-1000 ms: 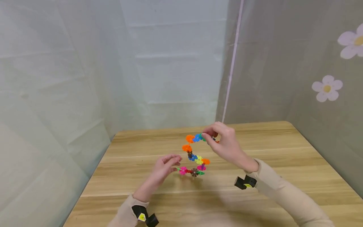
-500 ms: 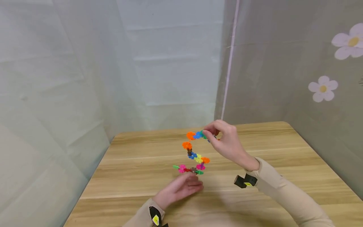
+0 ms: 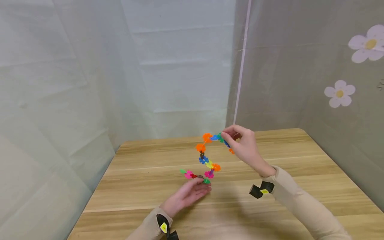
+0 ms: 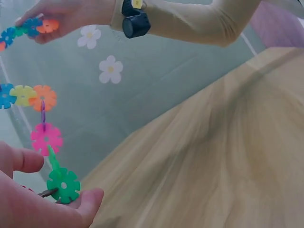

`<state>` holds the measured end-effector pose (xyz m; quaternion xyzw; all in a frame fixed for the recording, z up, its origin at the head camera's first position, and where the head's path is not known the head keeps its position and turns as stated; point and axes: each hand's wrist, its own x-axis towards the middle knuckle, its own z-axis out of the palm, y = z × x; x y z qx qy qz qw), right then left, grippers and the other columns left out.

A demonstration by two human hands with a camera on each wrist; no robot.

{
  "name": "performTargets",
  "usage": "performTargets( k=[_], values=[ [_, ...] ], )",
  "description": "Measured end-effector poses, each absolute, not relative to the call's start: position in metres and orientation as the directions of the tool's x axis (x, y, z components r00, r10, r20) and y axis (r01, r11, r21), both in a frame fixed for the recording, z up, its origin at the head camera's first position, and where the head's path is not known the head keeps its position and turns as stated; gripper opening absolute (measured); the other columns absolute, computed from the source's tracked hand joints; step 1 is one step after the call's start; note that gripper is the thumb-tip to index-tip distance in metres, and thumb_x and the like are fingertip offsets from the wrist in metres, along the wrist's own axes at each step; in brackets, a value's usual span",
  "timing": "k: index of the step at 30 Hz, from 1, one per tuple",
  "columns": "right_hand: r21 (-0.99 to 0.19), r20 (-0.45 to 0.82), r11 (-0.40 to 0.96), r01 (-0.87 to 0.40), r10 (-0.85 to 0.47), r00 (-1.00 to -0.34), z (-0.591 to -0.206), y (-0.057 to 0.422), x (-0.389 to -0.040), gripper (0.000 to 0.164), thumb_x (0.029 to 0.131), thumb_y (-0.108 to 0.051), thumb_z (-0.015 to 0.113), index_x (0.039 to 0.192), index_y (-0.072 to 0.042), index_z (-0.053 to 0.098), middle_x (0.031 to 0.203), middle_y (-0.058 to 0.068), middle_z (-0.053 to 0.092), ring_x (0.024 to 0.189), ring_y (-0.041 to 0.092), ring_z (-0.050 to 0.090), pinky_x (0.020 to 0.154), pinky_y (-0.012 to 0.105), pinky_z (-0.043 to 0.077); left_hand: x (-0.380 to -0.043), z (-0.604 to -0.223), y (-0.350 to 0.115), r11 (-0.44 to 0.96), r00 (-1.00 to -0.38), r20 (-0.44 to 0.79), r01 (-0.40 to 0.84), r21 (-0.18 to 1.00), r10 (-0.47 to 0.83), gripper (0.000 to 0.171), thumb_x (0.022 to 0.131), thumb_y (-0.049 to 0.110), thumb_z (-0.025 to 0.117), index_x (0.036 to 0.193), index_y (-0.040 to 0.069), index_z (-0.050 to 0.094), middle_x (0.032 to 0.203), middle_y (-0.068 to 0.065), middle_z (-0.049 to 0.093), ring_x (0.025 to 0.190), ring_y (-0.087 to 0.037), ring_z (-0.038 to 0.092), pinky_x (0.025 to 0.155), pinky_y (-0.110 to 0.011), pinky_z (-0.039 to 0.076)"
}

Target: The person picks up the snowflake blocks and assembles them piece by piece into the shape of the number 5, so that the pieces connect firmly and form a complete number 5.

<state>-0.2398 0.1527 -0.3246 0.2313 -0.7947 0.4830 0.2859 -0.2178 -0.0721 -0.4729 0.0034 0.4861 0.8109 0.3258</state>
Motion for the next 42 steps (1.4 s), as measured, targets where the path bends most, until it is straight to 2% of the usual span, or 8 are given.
performTargets(
  k=[6,11,16,19,25,28,36,42],
  values=[
    [-0.763,0.543,0.393,-0.514,-0.042,-0.838,-0.33,0.162,-0.247,0.012,0.092,-0.012,0.066,0.094,-0.002,0.071,0.075,0.014,0.066,0.059,0.011,0.054,0.053,0.019,0.046,-0.223,-0.467,-0.085,-0.303,-0.806,-0.306,-0.499,0.812,0.507,0.014,0.099,0.015,0.049,0.104,0.007,0.059,0.115,-0.013,0.061,0.12,-0.029,0.056,0.117,-0.043,0.031],
    [-0.819,0.471,0.357,-0.449,-0.029,-0.882,-0.334,0.166,-0.25,0.016,0.093,-0.013,0.064,0.097,0.001,0.07,0.074,0.017,0.063,0.056,0.017,0.051,0.048,0.021,0.042,-0.227,-0.468,-0.094,-0.309,-0.824,-0.304,-0.483,0.819,0.479,0.014,0.098,0.015,0.052,0.107,0.006,0.058,0.119,-0.015,0.058,0.122,-0.03,0.054,0.117,-0.043,0.032],
    [-0.854,0.428,0.322,-0.409,-0.014,-0.904,-0.342,0.173,-0.255,0.02,0.093,-0.018,0.065,0.099,0.0,0.069,0.075,0.009,0.062,0.057,0.014,0.05,0.048,0.02,0.042,-0.231,-0.467,-0.1,-0.279,-0.842,-0.302,-0.452,0.848,0.447,0.008,0.098,0.014,0.053,0.098,0.011,0.06,0.11,-0.01,0.061,0.112,-0.024,0.059,0.111,-0.037,0.04],
    [-0.872,0.397,0.307,-0.381,-0.012,-0.918,-0.347,0.177,-0.256,0.022,0.093,-0.02,0.064,0.101,0.001,0.069,0.075,0.002,0.062,0.059,0.012,0.051,0.051,0.02,0.044,-0.234,-0.467,-0.105,-0.247,-0.858,-0.301,-0.425,0.871,0.415,0.008,0.098,0.015,0.054,0.102,0.011,0.058,0.104,-0.004,0.062,0.105,-0.019,0.061,0.107,-0.034,0.045],
    [-0.914,0.31,0.271,-0.303,-0.018,-0.951,-0.358,0.184,-0.259,0.027,0.095,-0.018,0.062,0.105,0.006,0.066,0.078,-0.002,0.063,0.067,0.008,0.056,0.063,0.017,0.052,-0.24,-0.467,-0.113,-0.177,-0.878,-0.296,-0.382,0.907,0.377,0.038,0.097,0.017,0.054,0.129,-0.004,0.047,0.098,0.001,0.06,0.099,-0.014,0.06,0.101,-0.031,0.048],
    [-0.933,0.255,0.255,-0.253,-0.026,-0.967,-0.364,0.188,-0.26,0.029,0.096,-0.019,0.061,0.109,0.006,0.065,0.08,-0.005,0.063,0.07,0.008,0.057,0.067,0.018,0.053,-0.242,-0.466,-0.117,-0.148,-0.882,-0.297,-0.37,0.917,0.365,0.046,0.097,0.016,0.054,0.135,-0.008,0.042,0.097,0.0,0.06,0.095,-0.013,0.059,0.096,-0.029,0.049],
    [-0.969,0.111,0.218,-0.118,-0.043,-0.993,-0.385,0.194,-0.264,0.033,0.097,-0.019,0.059,0.116,0.009,0.062,0.078,-0.007,0.062,0.069,0.007,0.054,0.068,0.019,0.052,-0.249,-0.464,-0.131,-0.107,-0.889,-0.307,-0.361,0.927,0.339,0.048,0.099,0.019,0.051,0.138,-0.006,0.042,0.082,0.003,0.059,0.08,-0.009,0.057,0.078,-0.02,0.049],
    [-0.984,0.016,0.178,-0.031,-0.084,-0.996,-0.404,0.198,-0.264,0.037,0.097,-0.018,0.059,0.12,0.01,0.058,0.079,-0.008,0.064,0.072,0.006,0.057,0.068,0.021,0.052,-0.254,-0.467,-0.138,-0.101,-0.895,-0.317,-0.363,0.926,0.315,0.041,0.099,0.022,0.052,0.131,-0.004,0.049,0.084,0.002,0.058,0.08,-0.01,0.055,0.075,-0.02,0.048]
  ],
)
